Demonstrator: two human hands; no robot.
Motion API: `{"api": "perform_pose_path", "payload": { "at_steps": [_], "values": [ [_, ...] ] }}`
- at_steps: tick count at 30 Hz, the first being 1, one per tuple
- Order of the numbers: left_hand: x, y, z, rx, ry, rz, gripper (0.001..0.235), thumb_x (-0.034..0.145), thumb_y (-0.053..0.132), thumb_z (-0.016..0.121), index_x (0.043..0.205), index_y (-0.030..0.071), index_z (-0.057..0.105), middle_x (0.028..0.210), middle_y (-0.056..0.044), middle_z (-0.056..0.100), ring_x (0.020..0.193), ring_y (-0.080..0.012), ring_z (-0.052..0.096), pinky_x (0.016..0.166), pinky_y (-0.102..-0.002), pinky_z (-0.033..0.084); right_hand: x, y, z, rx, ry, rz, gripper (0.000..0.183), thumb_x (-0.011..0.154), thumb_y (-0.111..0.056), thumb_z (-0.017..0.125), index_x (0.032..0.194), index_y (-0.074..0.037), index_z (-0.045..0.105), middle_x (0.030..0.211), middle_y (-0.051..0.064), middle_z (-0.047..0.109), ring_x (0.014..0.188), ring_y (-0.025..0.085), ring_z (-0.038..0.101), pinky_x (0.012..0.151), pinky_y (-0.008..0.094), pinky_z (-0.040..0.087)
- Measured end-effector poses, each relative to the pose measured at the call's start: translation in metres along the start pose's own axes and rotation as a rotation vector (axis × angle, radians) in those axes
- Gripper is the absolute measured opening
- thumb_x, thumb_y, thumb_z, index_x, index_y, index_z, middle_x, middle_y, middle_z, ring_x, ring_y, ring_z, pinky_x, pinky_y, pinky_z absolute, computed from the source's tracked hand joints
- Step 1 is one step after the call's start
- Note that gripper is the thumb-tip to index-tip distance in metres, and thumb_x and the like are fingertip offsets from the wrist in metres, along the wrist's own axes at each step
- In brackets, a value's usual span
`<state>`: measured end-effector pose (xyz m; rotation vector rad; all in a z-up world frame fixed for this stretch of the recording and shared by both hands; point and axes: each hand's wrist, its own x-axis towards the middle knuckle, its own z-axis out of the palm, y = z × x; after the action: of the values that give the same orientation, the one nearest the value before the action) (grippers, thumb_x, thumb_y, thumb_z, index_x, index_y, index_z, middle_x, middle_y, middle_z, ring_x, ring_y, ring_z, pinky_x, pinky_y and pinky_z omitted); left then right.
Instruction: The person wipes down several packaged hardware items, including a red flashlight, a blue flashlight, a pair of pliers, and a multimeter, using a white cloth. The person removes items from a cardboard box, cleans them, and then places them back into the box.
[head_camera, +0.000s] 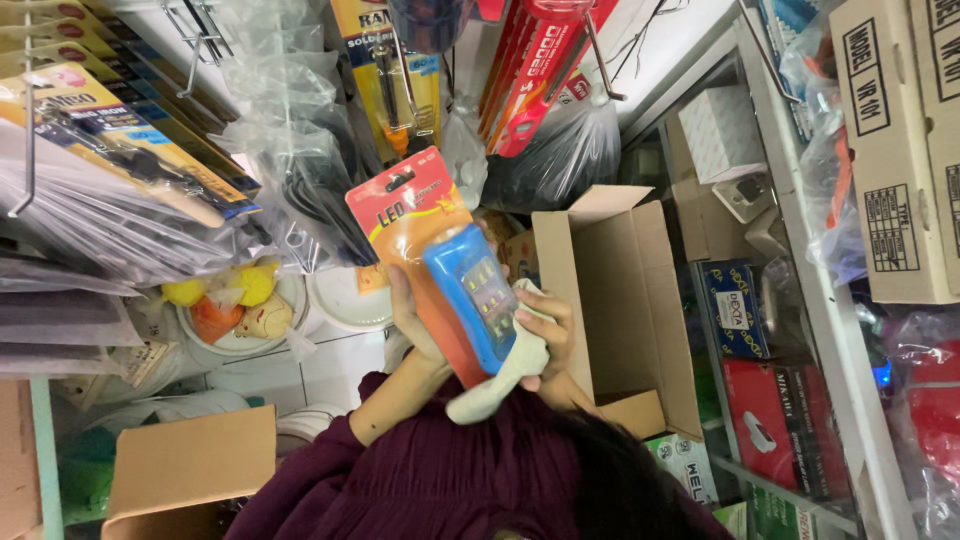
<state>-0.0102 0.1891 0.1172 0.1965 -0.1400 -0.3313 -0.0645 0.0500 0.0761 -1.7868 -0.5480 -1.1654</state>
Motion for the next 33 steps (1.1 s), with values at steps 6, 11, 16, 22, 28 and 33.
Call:
{"api": "perform_pose_path", "payload": {
  "at_steps": [6, 11, 16, 22, 28, 33],
  "values": [
    [0.006, 0.000, -0.007, 0.176, 0.143, 0.062, 0.089, 0.098, 0.067, 0.048, 0.158, 0.004, 0.033, 0.152, -0.018, 0.046, 0.136, -0.0312, 0.053, 0.116, -0.047, 0.045, 0.001, -0.011, -0.006, -0.084, 0.048, 0.475, 0.063, 0.103, -0.058, 0.045, 0.116, 0.000, 0.064, 0.114, 0.022, 0.066, 0.105, 0.035, 0.069, 0.093, 0.046, 0.057],
    [0.004, 0.014, 0.007, 0.089, -0.204, -0.125, 0.088, 0.101, 0.067, 0.052, 0.156, 0.000, 0.036, 0.150, -0.024, 0.050, 0.130, -0.0315, 0.056, 0.108, -0.047, 0.047, 0.056, -0.001, -0.019, 0.079, 0.209, 0.598, 0.053, 0.095, -0.048, 0.055, 0.114, 0.000, 0.065, 0.111, 0.020, 0.068, 0.102, 0.033, 0.070, 0.091, 0.043, 0.056],
    [0.013, 0.024, -0.003, 0.289, -0.343, -0.342, 0.097, 0.101, 0.069, 0.056, 0.156, -0.009, 0.042, 0.151, -0.028, 0.051, 0.129, -0.0316, 0.057, 0.107, -0.042, 0.046, 0.121, 0.020, -0.037, -0.046, -0.114, 0.321, 0.046, 0.086, -0.037, 0.066, 0.112, 0.001, 0.066, 0.108, 0.018, 0.069, 0.099, 0.031, 0.071, 0.090, 0.040, 0.056],
    [0.017, 0.016, -0.026, 0.770, -0.572, -0.621, 0.099, 0.093, 0.056, 0.066, 0.161, -0.004, 0.028, 0.164, -0.018, 0.037, 0.153, -0.0255, 0.034, 0.125, -0.039, 0.025, 0.135, 0.010, -0.029, -0.183, -0.358, 0.118, 0.044, 0.076, -0.025, 0.079, 0.110, 0.001, 0.068, 0.105, 0.016, 0.071, 0.096, 0.029, 0.071, 0.088, 0.036, 0.056],
    [0.020, 0.022, -0.033, 0.785, -0.345, -0.645, 0.076, 0.098, 0.036, 0.060, 0.159, 0.004, 0.030, 0.155, -0.009, 0.045, 0.143, -0.0193, 0.042, 0.118, -0.035, 0.032, 0.105, 0.039, -0.020, -0.204, -0.307, 0.246, 0.036, 0.082, -0.029, 0.082, 0.072, -0.002, 0.061, 0.064, 0.010, 0.053, 0.054, 0.025, 0.056, 0.054, 0.037, 0.042],
    [0.024, 0.032, -0.014, 1.341, -0.328, -0.404, 0.040, 0.104, 0.033, 0.057, 0.112, -0.004, 0.070, 0.088, -0.009, 0.069, 0.080, -0.0115, 0.060, 0.075, -0.030, 0.051, 0.082, 0.063, -0.028, -0.166, -0.252, 0.271, 0.041, 0.096, -0.035, 0.074, 0.077, 0.000, 0.065, 0.065, 0.008, 0.054, 0.056, 0.020, 0.057, 0.056, 0.035, 0.043]
  ]
}}
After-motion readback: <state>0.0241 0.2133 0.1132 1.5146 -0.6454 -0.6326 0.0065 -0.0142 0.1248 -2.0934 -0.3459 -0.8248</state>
